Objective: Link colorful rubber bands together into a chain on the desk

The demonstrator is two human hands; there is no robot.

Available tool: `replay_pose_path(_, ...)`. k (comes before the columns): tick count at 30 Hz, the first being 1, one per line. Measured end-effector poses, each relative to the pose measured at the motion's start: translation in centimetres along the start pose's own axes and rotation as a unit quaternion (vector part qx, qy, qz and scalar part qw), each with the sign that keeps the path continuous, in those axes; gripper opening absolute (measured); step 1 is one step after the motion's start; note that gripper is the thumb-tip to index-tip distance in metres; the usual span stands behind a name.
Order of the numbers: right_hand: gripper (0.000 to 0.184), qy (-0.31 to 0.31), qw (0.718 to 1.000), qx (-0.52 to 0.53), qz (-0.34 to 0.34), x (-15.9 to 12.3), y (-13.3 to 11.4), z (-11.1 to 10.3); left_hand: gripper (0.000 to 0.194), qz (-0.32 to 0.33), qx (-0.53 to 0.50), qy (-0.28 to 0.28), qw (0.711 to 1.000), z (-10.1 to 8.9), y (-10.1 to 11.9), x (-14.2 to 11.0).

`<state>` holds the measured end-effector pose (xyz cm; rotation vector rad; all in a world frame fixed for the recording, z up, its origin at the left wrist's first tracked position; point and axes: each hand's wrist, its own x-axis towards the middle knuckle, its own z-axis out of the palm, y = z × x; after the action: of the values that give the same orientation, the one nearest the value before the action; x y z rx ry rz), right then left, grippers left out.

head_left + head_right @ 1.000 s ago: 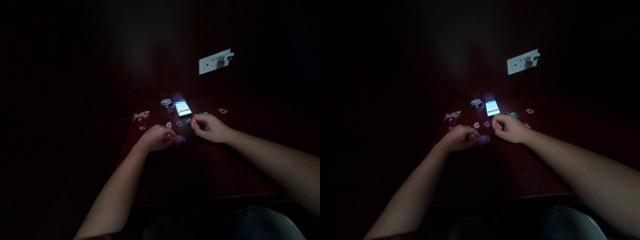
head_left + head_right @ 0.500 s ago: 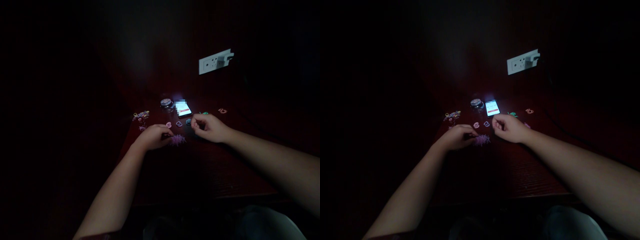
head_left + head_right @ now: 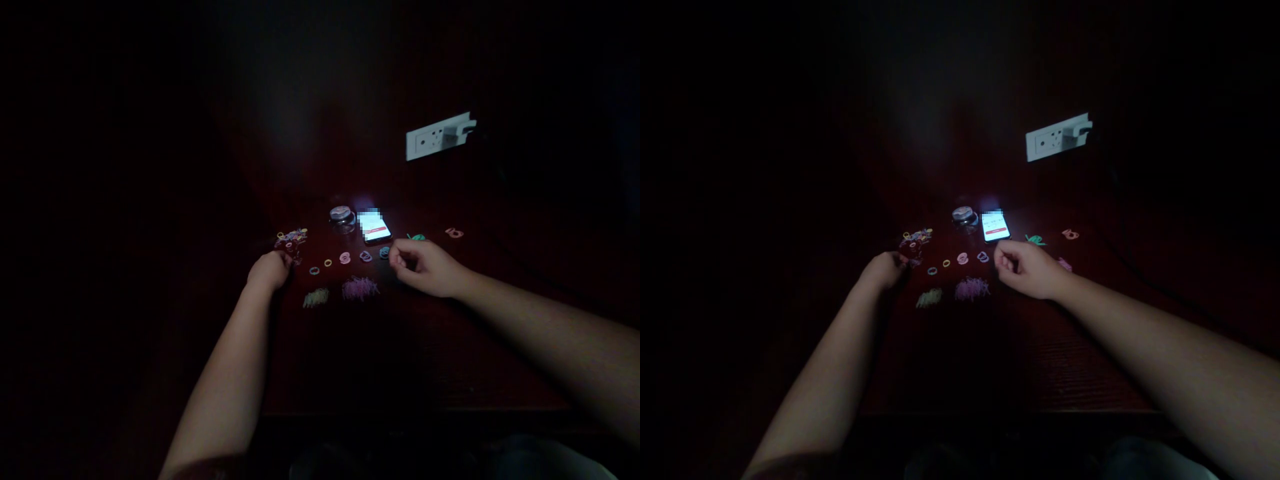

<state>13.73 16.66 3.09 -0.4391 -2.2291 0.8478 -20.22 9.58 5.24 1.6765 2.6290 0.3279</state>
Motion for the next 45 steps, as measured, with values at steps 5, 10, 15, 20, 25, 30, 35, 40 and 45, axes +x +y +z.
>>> replay_pose_path(5,0.007,-0.003,1.0,-0.013,-0.001,-0.1,0.1,0.0,0.017,-0.043,-0.038,-0.01,0.998,2.1,-3.1,1.3)
replay_pose_path(10,0.007,-0.005,1.0,-0.017,-0.001,-0.2,0.1,-0.1,0.02,-0.03,-0.047,0.006,0.998,3.0,-2.8,1.5)
replay_pose_path(15,0.008,-0.003,1.0,-0.029,-0.008,-0.1,0.1,-0.2,0.019,-0.029,-0.042,0.014,0.999,3.2,-2.3,1.9)
replay_pose_path(20,0.008,0.0,1.0,-0.023,-0.007,-0.1,0.2,-0.2,0.023,-0.034,-0.038,0.006,0.999,3.3,-1.9,2.5)
replay_pose_path(25,0.008,0.006,1.0,-0.021,0.004,-0.1,0.2,-0.2,0.026,-0.027,-0.044,0.009,0.999,3.2,-1.2,2.5)
replay_pose_path(30,0.008,0.006,1.0,-0.023,0.0,0.0,0.1,-0.2,0.026,-0.029,-0.041,0.021,0.999,3.4,-0.6,2.5)
replay_pose_path(35,0.008,0.004,1.0,-0.009,0.003,0.0,0.4,-0.1,0.025,-0.026,-0.027,0.021,0.999,3.6,-0.4,2.4)
replay_pose_path(40,0.008,0.01,1.0,-0.008,0.004,0.0,0.3,-0.1,0.022,-0.015,-0.019,0.029,0.999,3.6,-0.3,2.3)
replay_pose_path(45,0.008,0.005,1.0,-0.011,-0.002,0.1,0.1,-0.2,0.023,-0.004,-0.017,0.058,0.998,2.5,0.1,1.9)
